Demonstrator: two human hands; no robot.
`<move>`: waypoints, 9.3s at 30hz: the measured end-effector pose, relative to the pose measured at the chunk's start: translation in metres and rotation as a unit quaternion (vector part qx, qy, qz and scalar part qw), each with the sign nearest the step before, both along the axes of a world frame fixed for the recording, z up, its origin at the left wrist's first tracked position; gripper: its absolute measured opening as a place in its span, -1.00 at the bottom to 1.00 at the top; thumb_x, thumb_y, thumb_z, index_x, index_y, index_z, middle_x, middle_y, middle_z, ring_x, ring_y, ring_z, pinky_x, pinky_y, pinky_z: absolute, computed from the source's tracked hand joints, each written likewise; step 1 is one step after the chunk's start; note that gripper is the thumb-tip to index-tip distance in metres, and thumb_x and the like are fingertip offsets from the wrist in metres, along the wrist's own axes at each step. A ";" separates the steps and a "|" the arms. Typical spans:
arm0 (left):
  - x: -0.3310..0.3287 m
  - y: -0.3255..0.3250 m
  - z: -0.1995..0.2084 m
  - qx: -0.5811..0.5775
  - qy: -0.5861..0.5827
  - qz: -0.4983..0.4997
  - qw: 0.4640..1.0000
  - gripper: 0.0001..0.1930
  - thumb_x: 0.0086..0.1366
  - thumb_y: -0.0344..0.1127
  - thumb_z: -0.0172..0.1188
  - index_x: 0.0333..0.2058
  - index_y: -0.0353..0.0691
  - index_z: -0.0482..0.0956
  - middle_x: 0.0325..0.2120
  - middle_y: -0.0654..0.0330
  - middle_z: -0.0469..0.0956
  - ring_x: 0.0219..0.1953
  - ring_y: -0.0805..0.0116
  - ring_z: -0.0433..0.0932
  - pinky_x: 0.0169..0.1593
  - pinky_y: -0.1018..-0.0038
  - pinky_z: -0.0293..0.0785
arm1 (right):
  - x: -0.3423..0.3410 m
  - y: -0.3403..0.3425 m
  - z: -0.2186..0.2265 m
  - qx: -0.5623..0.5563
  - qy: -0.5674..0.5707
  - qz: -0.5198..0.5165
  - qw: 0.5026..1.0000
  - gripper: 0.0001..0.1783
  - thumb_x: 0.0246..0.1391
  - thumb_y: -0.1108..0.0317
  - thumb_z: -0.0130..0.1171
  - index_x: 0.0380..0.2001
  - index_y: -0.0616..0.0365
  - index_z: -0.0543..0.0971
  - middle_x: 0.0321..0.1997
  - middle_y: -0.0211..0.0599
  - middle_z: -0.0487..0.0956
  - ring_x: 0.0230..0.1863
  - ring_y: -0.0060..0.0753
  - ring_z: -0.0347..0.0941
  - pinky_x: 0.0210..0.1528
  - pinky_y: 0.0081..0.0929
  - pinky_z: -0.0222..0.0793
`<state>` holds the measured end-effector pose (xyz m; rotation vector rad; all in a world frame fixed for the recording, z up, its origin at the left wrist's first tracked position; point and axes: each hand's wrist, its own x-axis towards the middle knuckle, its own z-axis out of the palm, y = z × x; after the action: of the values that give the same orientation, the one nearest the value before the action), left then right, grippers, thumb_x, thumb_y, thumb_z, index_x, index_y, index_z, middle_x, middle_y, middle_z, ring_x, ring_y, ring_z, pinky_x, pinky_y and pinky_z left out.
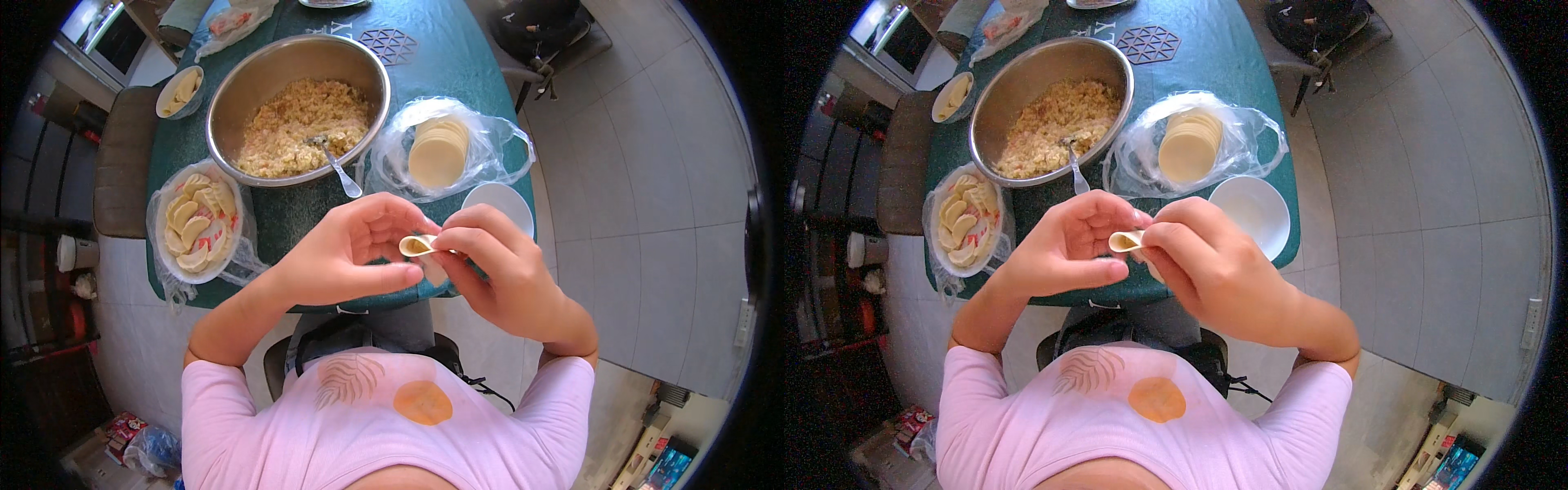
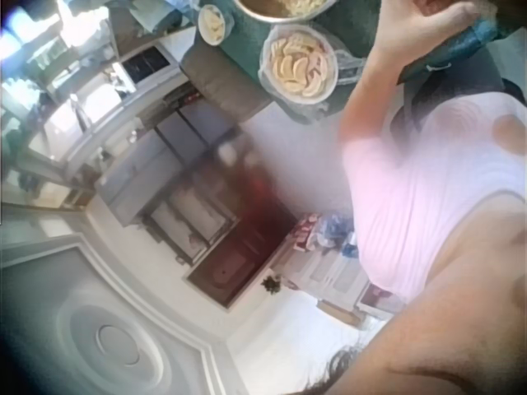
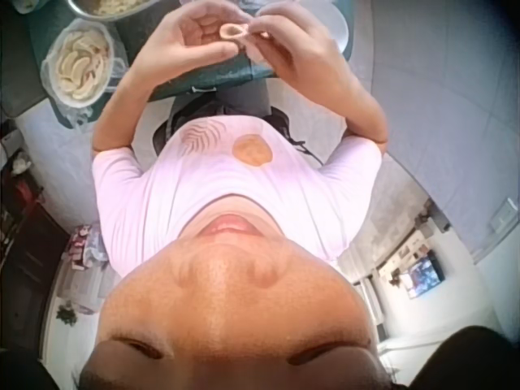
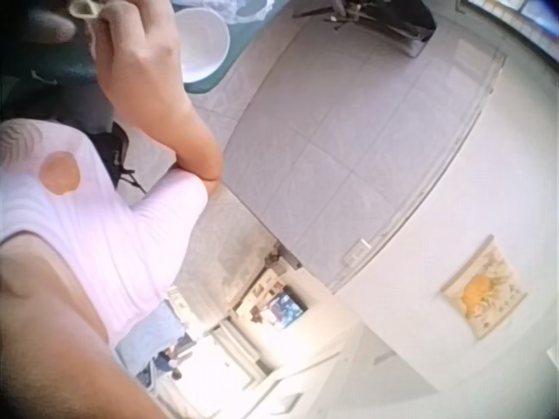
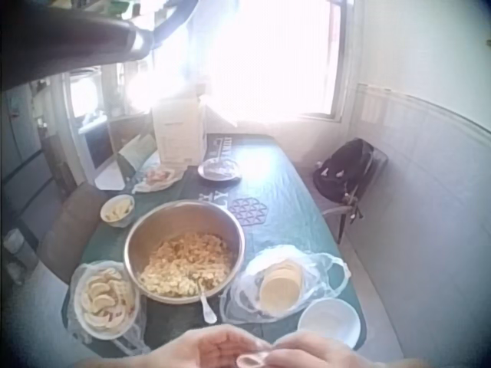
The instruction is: The person sits at a table and assembles dumplings by hand. They place a spoonful of filling onto a round wrapper, fold the edges to seal the filling inside, and place the finished dumpling on a plate. The process is repeated for multiple dumplings.
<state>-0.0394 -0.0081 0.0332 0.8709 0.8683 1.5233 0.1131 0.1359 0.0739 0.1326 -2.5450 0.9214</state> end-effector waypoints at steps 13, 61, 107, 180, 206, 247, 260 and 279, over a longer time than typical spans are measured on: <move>0.037 -0.002 -0.034 0.111 0.082 0.202 0.970 -0.59 0.22 -0.66 0.04 -0.01 -0.23 0.16 -0.03 -0.02 0.41 0.05 0.31 0.44 0.10 0.41 0.41 | -0.010 -0.004 -0.009 -0.092 0.025 -0.044 0.994 -0.80 -0.07 0.58 0.25 -0.30 0.20 0.54 -0.37 -0.22 0.50 -0.45 -0.30 0.49 -0.45 -0.53 0.40; 0.032 -0.015 -0.043 0.138 0.230 0.245 0.932 -0.59 0.16 -0.68 0.09 -0.03 -0.30 0.23 -0.02 -0.12 0.42 -0.02 0.27 0.50 0.02 0.44 0.49 | -0.023 -0.010 -0.004 -0.045 0.033 0.007 0.998 -0.73 -0.13 0.60 0.25 -0.27 0.23 0.54 -0.38 -0.24 0.46 -0.41 -0.25 0.40 -0.39 -0.43 0.35; -0.021 -0.112 -0.068 0.076 -0.087 0.368 0.922 -0.73 0.24 -0.50 0.12 -0.11 -0.16 0.32 0.05 -0.17 0.36 0.14 -0.04 0.34 0.10 0.15 0.43 | -0.101 -0.110 -0.058 -0.179 -0.078 -0.003 0.981 -0.58 -0.19 0.52 0.29 -0.16 0.23 0.48 -0.29 -0.14 0.51 -0.26 -0.13 0.44 -0.22 -0.34 0.38; -0.147 -0.231 -0.071 -0.193 0.618 0.304 0.699 -0.80 0.03 -0.40 0.26 -0.31 -0.25 0.56 -0.33 0.10 0.54 -0.29 0.09 0.51 -0.20 0.32 0.43 | -0.284 -0.176 -0.099 -0.307 -0.541 -0.009 0.783 -0.81 0.07 0.55 0.03 -0.26 0.48 0.46 -0.33 -0.03 0.55 -0.44 -0.23 0.61 -0.41 -0.57 0.59; -0.141 -0.257 -0.062 -0.139 0.639 0.256 0.712 -0.92 0.05 -0.41 0.24 -0.49 -0.26 0.54 -0.47 0.17 0.51 -0.33 0.14 0.49 -0.22 0.31 0.38 | -0.283 -0.172 -0.110 -0.095 -0.471 0.066 0.874 -0.86 0.09 0.47 0.03 -0.31 0.33 0.47 -0.42 -0.18 0.59 -0.46 -0.43 0.60 -0.44 -0.59 0.53; -0.131 -0.203 -0.073 -0.159 0.679 0.231 0.678 -0.91 -0.02 -0.37 0.28 -0.51 -0.22 0.59 -0.48 0.12 0.47 -0.36 0.10 0.49 -0.25 0.26 0.40 | -0.244 -0.145 -0.108 0.244 -0.109 0.325 0.907 -0.89 -0.15 0.50 0.10 -0.46 0.23 0.55 -0.30 -0.09 0.52 -0.28 -0.09 0.53 -0.24 -0.27 0.47; -0.123 -0.205 -0.071 -0.247 0.505 0.289 0.775 -0.87 0.06 -0.42 0.20 -0.38 -0.29 0.60 -0.47 0.00 0.57 -0.43 0.12 0.56 -0.30 0.37 0.47 | -0.254 -0.141 -0.088 0.193 -0.243 0.319 0.896 -0.82 -0.11 0.55 0.06 -0.35 0.24 0.54 -0.45 0.02 0.59 -0.34 0.02 0.56 -0.27 -0.19 0.48; -0.128 -0.200 -0.075 -0.208 0.654 0.325 0.651 -0.90 -0.01 -0.39 0.27 -0.48 -0.24 0.57 -0.36 0.13 0.56 -0.26 0.11 0.50 -0.10 0.27 0.35 | -0.173 -0.132 -0.051 0.201 -0.189 0.321 0.906 -0.82 -0.15 0.46 0.10 -0.38 0.22 0.42 -0.37 -0.20 0.47 -0.28 -0.17 0.46 -0.25 -0.28 0.36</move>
<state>-0.1673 -0.2081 -0.0418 1.3498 2.7145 0.8973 -0.0598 0.0043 0.0225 1.0650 -3.0896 0.6502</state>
